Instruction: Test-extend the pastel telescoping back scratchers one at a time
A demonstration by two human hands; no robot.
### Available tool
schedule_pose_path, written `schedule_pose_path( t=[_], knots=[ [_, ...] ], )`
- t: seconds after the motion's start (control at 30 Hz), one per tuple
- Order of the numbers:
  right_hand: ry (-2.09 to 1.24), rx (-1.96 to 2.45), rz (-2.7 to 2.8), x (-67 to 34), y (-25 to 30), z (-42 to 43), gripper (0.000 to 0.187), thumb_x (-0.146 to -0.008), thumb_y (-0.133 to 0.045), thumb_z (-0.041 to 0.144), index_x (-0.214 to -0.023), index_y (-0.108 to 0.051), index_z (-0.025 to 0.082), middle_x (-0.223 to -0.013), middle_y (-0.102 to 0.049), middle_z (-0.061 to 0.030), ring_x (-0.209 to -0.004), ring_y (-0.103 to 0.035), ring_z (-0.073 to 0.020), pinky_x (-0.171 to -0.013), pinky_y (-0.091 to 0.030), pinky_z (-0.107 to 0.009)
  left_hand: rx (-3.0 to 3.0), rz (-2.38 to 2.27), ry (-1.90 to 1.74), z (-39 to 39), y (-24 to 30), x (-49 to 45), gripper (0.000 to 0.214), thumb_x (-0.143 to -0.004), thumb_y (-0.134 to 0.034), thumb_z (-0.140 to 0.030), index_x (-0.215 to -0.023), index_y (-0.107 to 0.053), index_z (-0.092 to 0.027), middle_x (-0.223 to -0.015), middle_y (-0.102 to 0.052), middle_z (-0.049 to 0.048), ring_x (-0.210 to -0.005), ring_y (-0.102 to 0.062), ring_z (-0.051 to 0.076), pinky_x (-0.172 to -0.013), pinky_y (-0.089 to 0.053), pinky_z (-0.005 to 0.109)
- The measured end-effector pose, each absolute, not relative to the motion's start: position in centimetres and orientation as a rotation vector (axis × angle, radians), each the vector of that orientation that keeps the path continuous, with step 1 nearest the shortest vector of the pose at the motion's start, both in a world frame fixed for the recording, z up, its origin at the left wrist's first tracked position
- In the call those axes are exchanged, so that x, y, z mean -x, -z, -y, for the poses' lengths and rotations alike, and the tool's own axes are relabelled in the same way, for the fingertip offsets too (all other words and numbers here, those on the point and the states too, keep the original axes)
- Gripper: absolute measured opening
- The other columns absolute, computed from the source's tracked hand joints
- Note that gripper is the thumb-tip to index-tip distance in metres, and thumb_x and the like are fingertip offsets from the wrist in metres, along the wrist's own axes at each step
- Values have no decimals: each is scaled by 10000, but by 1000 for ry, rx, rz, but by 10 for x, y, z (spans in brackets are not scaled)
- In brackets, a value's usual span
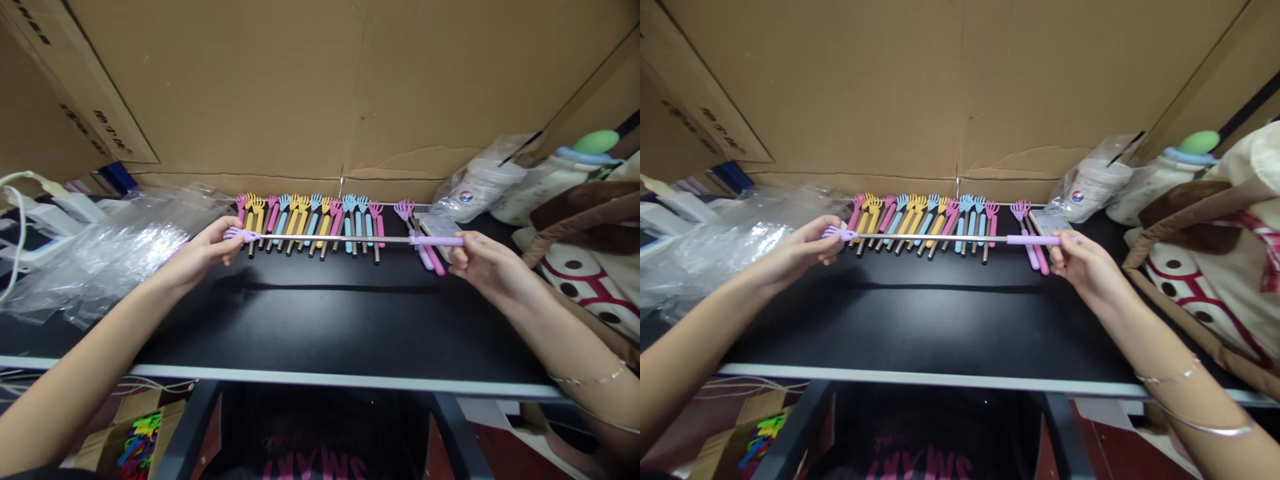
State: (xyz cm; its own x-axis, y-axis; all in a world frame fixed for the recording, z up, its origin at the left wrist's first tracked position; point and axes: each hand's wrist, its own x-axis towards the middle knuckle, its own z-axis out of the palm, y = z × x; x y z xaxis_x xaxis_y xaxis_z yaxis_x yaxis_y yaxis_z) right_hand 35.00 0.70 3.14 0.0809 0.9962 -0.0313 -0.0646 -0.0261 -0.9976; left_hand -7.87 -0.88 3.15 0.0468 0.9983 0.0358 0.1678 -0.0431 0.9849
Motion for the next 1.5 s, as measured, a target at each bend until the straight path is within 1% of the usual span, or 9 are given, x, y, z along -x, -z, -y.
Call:
schedule_pose_path(
  t=[0.13, 0.37, 0.67, 0.83, 0.97, 1.13, 1.23, 1.37, 1.5],
  knots=[
    [-1179, 1229, 1001, -348, -38, -3, 334, -629, -789, 376, -799, -554, 211, -566, -416, 48, -566, -401, -104, -500, -351, -212, -1315, -1234, -1225, 11, -33, 78, 311, -704, -731, -317, -927, -546, -203, -649, -489, -42, -514, -366, 82, -482, -297, 190],
    [-1035, 1187, 881, -374, -40, -10, 297, -644, -776, 370, -701, -525, 220, -514, -332, 47, -519, -298, -107, -472, -293, -229, -1032, -1354, -1455, 12, -41, 94, 360, -587, -754, -210, -881, -547, -210, -667, -525, -43, -518, -395, 80, -468, -321, 179],
    [-954, 1222, 867, -367, -33, -7, 235, -676, -689, 353, -679, -497, 216, -496, -396, 42, -496, -354, -98, -463, -310, -228, -998, -1433, -1509, 13, -31, 97, 297, -662, -692, -262, -895, -514, -219, -573, -415, -80, -473, -338, 78, -465, -285, 176],
    [-879, 1189, 884, -360, -31, -7, 254, -697, -695, 347, -689, -481, 210, -490, -403, 59, -452, -360, -73, -439, -304, -210, -987, -1470, -1576, 15, -28, 93, 338, -681, -709, -318, -963, -557, -210, -553, -382, -102, -431, -289, 53, -490, -359, 175],
    [-853, 1156, 896, -345, -27, -4, 271, -711, -711, 360, -684, -486, 210, -497, -459, 48, -457, -422, -78, -416, -300, -197, -1039, -1428, -1531, 16, -25, 75, 342, -729, -684, -329, -1021, -573, -190, -542, -414, -96, -420, -309, 47, -496, -389, 176],
    [-889, 1116, 1033, -318, -23, 3, 309, -706, -741, 458, -723, -541, 222, -516, -579, 30, -452, -510, -101, -437, -360, -214, -1225, -1348, -1391, 14, -21, 52, 397, -758, -669, -441, -1043, -591, -176, -607, -484, -64, -454, -421, 63, -474, -364, 190],
    [-922, 1189, 1136, -310, -22, 6, 360, -710, -724, 545, -756, -577, 220, -576, -663, 5, -436, -537, -105, -456, -390, -226, -1348, -1340, -1288, 14, -21, 44, 436, -766, -664, -500, -1055, -593, -181, -661, -545, -44, -487, -502, 88, -510, -420, 221],
    [-1045, 1266, 1314, -303, -19, 7, 452, -720, -672, 644, -803, -622, 203, -704, -730, -36, -495, -614, -121, -532, -457, -250, -1476, -1263, -1098, 14, -24, 30, 415, -752, -692, -491, -1008, -597, -179, -684, -604, -15, -547, -601, 130, -585, -489, 260],
    [-1092, 1249, 1390, -300, -15, 7, 486, -724, -661, 663, -846, -628, 194, -782, -750, -60, -569, -664, -148, -640, -518, -295, -1536, -1213, -1066, 11, -28, 21, 359, -775, -689, -461, -961, -593, -169, -698, -633, -10, -562, -618, 119, -620, -501, 251]
  ],
)
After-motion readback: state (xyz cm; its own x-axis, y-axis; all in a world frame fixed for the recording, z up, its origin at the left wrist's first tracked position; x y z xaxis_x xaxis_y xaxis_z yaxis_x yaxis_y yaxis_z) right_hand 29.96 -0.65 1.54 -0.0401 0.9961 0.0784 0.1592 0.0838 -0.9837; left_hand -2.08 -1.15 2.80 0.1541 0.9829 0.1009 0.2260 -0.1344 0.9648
